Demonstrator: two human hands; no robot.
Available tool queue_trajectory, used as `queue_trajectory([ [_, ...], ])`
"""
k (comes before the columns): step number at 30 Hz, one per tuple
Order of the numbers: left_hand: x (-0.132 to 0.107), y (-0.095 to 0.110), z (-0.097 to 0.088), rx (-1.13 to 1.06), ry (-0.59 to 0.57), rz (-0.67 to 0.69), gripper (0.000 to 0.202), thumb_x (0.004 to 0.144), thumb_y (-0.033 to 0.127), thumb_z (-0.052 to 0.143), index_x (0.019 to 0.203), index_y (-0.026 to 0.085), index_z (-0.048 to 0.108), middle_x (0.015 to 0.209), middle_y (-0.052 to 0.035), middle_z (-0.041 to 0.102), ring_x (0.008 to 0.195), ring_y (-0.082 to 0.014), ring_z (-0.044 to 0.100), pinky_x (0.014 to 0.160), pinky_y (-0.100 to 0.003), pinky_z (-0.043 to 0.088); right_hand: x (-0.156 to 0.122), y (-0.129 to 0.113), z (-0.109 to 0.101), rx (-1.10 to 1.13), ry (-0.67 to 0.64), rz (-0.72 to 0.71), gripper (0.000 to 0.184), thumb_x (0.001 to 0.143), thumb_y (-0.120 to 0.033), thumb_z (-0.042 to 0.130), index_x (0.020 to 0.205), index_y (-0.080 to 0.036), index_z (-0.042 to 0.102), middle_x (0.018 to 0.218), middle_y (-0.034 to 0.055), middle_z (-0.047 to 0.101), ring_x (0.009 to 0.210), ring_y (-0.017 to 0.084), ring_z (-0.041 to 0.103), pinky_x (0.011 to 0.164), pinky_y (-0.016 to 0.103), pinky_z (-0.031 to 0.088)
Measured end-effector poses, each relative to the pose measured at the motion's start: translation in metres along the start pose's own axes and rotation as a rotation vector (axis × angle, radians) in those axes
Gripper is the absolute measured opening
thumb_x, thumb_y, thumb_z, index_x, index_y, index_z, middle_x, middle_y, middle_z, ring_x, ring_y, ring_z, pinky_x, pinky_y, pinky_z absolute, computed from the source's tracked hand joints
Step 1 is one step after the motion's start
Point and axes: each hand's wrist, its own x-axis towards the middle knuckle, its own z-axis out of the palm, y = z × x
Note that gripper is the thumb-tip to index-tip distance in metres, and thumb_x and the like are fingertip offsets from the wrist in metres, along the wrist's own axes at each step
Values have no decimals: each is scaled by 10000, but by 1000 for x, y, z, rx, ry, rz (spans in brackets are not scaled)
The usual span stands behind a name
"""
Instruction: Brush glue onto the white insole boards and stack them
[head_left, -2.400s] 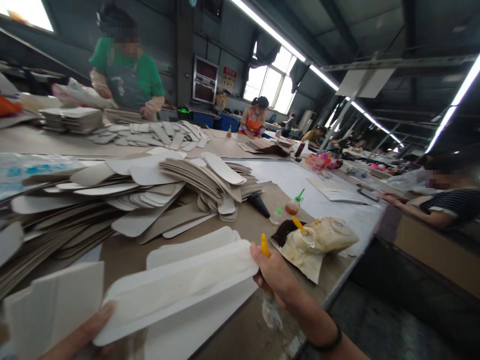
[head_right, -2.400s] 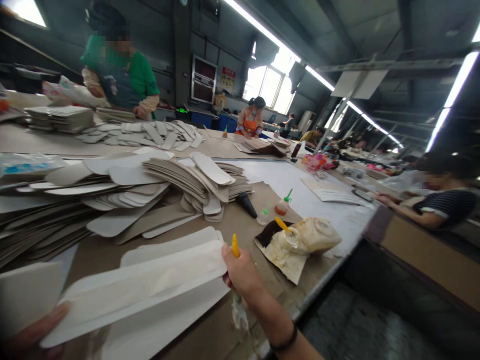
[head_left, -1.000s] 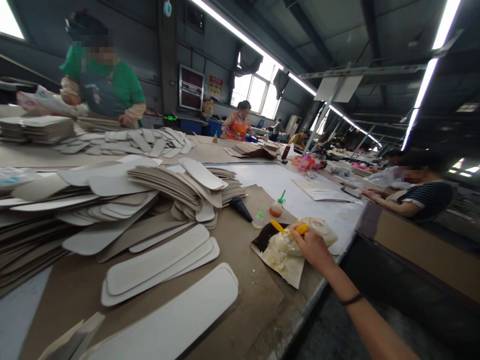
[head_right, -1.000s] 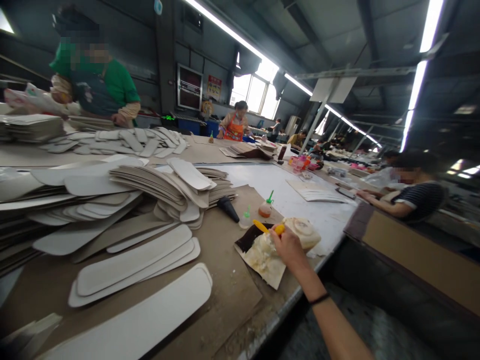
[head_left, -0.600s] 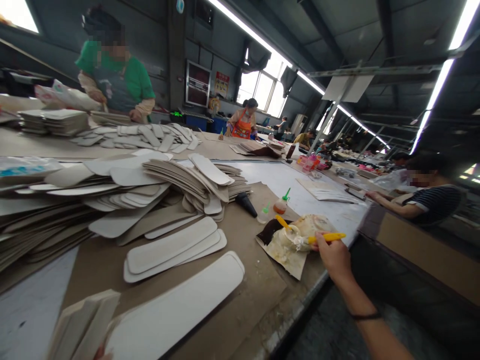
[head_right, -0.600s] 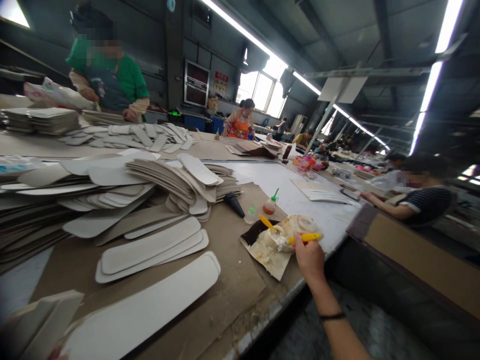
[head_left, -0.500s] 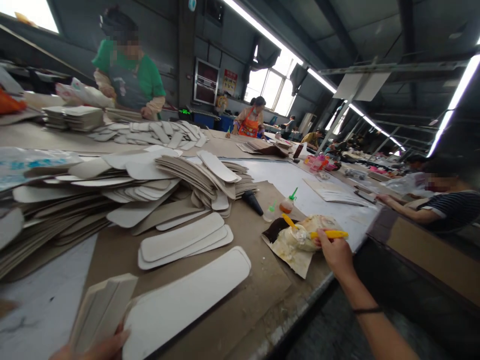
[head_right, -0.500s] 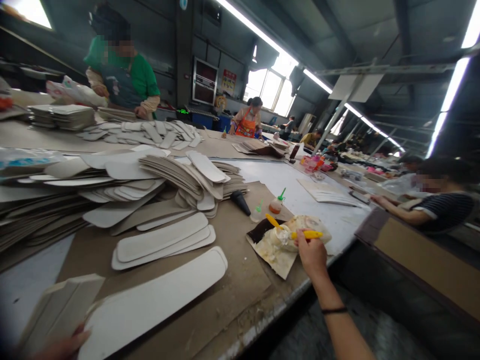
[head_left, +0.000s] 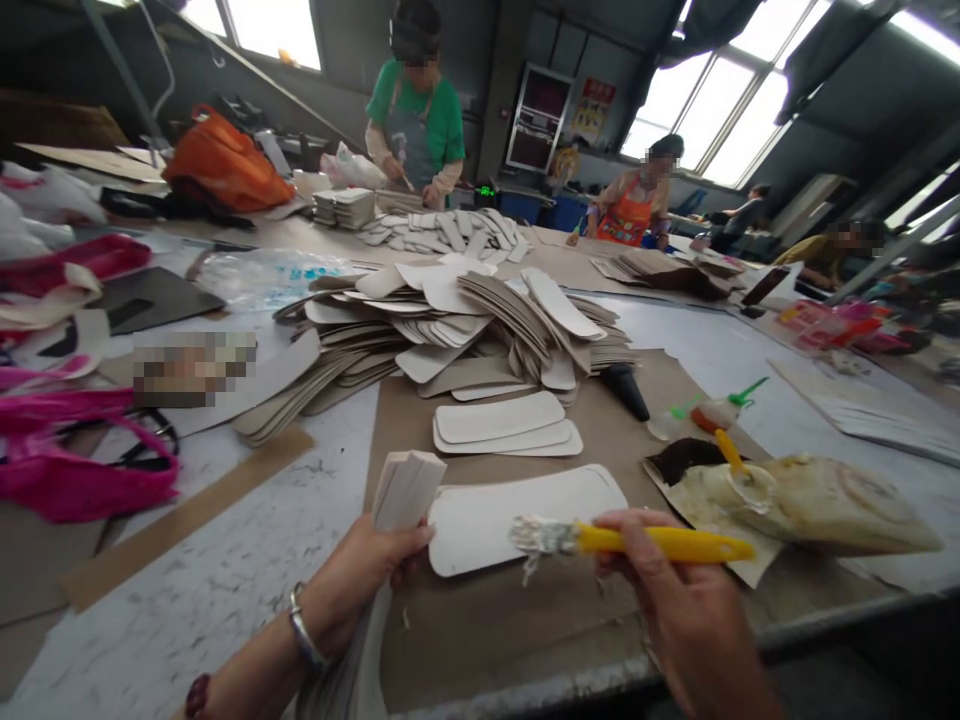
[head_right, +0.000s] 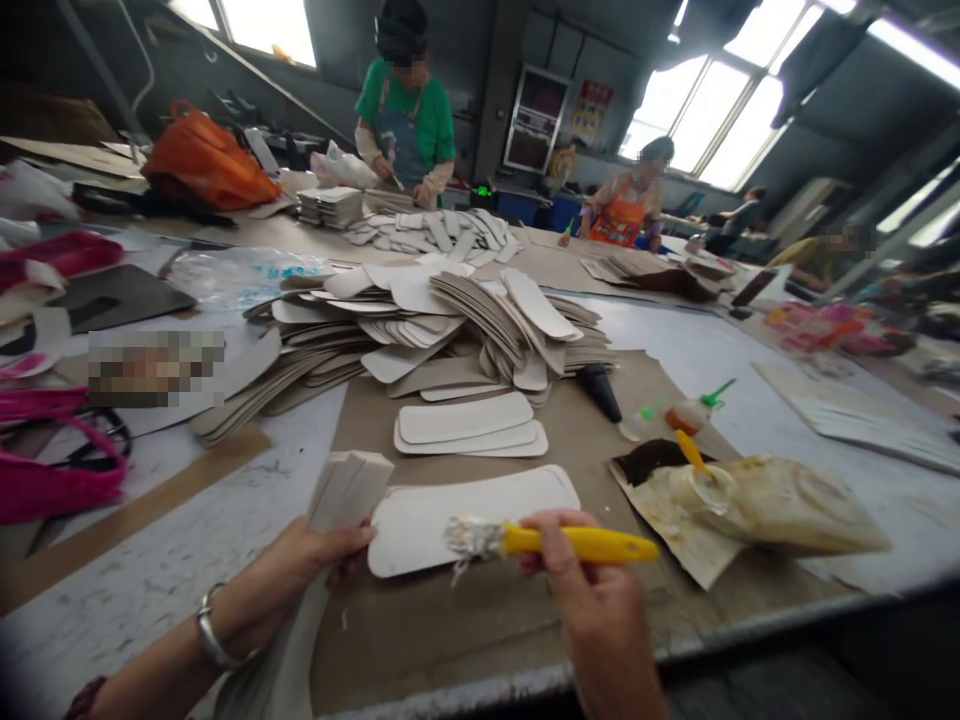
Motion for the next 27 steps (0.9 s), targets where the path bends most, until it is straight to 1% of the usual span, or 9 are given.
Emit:
queue_trajectory([
  [2,0,-2,-2,-8,-9,-7,415,535,462,670,745,124,554,554,27,496,529,-117,421,507,-247,315,-8,1,38,73,-136,70,368,806,-527,602,864,-169,662,725,47,639,648,169,611,642,270,511],
  [4,0,-4,-4,-17,-20,-2,419,537,463,668,753,121,555,556,25,493,530,-118,421,511,-252,319,-9,6,57,76,-223,85,381,816,-531,593,863,-156,646,689,39,626,661,171,613,633,253,512],
  [6,1,-5,-4,-33,-28,-6,423,540,463,660,762,117,560,551,24,490,527,-118,418,512,-254,314,-6,11,60,27,-234,67,391,815,-538,589,858,-153,638,672,34,614,647,168,607,605,242,511],
  [11,0,-3,-6,-59,-40,-26,440,533,479,657,767,119,560,555,23,490,530,-121,417,513,-254,301,-8,0,56,-104,-117,13,373,819,-537,575,854,-171,636,646,21,589,638,170,586,598,241,498],
  [14,0,0,-6,-49,-48,-35,454,523,503,654,752,122,559,549,23,479,531,-127,409,524,-265,302,-15,-10,68,-46,-138,53,362,832,-530,558,859,-176,628,649,18,587,656,177,598,616,254,505],
  [17,0,1,-6,-34,-63,-30,445,540,505,641,749,122,559,555,21,478,549,-133,408,544,-273,309,-14,-6,75,-42,-183,43,353,837,-519,562,849,-172,624,664,21,600,633,167,602,584,241,498],
  [20,1,-3,-8,-34,-65,-39,441,555,500,633,771,122,562,566,21,483,559,-136,410,556,-278,309,-4,8,66,-193,-177,-26,344,850,-501,550,873,-166,621,674,35,609,607,171,601,507,235,476],
  [23,0,-8,-10,-31,-65,-17,416,600,507,638,761,130,567,582,16,494,568,-141,417,563,-282,312,6,18,45,-381,-83,-127,343,865,-493,511,860,-166,615,703,58,624,621,189,608,468,248,462],
  [27,0,-12,-11,-27,-48,12,418,644,530,647,766,134,589,592,16,504,594,-152,429,586,-282,325,17,18,19,-596,64,-356,310,888,-435,474,804,-172,614,735,69,636,687,203,622,598,290,513],
])
